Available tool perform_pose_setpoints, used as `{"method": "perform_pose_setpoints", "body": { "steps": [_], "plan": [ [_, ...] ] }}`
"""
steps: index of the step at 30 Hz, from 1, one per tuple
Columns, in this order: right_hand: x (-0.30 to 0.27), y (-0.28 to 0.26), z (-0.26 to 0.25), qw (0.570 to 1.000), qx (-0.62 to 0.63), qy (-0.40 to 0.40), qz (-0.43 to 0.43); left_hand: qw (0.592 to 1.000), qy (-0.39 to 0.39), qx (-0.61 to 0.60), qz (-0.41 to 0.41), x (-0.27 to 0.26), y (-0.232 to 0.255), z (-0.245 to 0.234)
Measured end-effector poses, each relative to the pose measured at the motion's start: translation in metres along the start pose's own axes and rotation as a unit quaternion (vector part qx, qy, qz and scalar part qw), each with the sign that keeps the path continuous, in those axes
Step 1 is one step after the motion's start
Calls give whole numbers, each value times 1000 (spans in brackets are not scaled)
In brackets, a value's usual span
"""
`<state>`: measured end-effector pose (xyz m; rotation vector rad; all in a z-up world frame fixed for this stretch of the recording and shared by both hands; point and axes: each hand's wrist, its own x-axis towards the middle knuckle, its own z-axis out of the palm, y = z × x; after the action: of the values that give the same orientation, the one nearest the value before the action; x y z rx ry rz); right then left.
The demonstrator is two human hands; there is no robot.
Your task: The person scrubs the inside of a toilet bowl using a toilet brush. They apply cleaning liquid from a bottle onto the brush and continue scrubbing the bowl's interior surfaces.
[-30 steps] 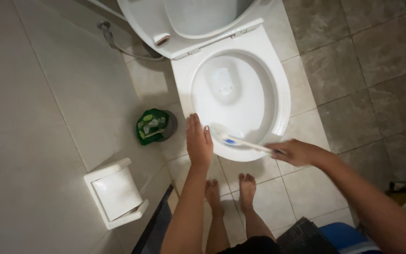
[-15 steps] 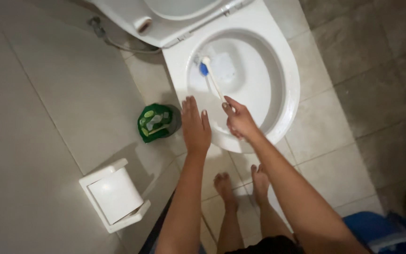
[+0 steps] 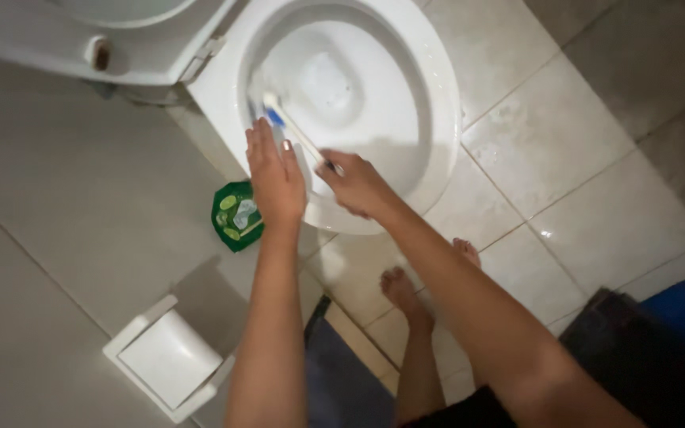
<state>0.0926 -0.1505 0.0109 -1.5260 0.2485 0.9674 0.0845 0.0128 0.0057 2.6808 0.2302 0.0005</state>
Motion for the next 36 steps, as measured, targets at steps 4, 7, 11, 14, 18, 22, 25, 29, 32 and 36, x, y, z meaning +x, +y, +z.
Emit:
{"method": "perform_pose_setpoints", "body": {
  "steps": [4, 7, 11, 14, 18, 22, 25, 29, 32, 36],
  "plan": [
    [31, -2, 5, 989, 145, 35, 14, 999, -21, 20, 17, 6, -3, 0],
    [25, 9, 14, 989, 144, 34, -9, 998, -48, 30, 32, 4, -7, -11],
    [-2, 16, -3, 999, 22, -38, 26, 995, -76, 34, 49, 0, -4, -31],
    [-15, 23, -17, 996, -25, -58, 57, 991, -93, 63, 71, -3, -1, -41],
    [6, 28, 3, 997, 68, 7, -39, 990, -100, 57, 80, -8, 6, -49],
    [51, 30, 33, 985, 134, 91, -54, 989, -111, 62, 82, -10, 13, -46],
    [62, 40, 47, 819, 53, 404, -405, 988, -119, 69, 77, -14, 18, -44],
    [51, 34, 32, 963, 213, 154, -55, 986, -133, 75, 72, -13, 24, -40],
    [42, 32, 26, 954, 246, 159, -64, 987, -131, 63, 75, -15, 25, -42],
    [46, 29, 43, 921, 309, 211, -106, 989, -126, 54, 55, -17, 27, -47]
  ]
}}
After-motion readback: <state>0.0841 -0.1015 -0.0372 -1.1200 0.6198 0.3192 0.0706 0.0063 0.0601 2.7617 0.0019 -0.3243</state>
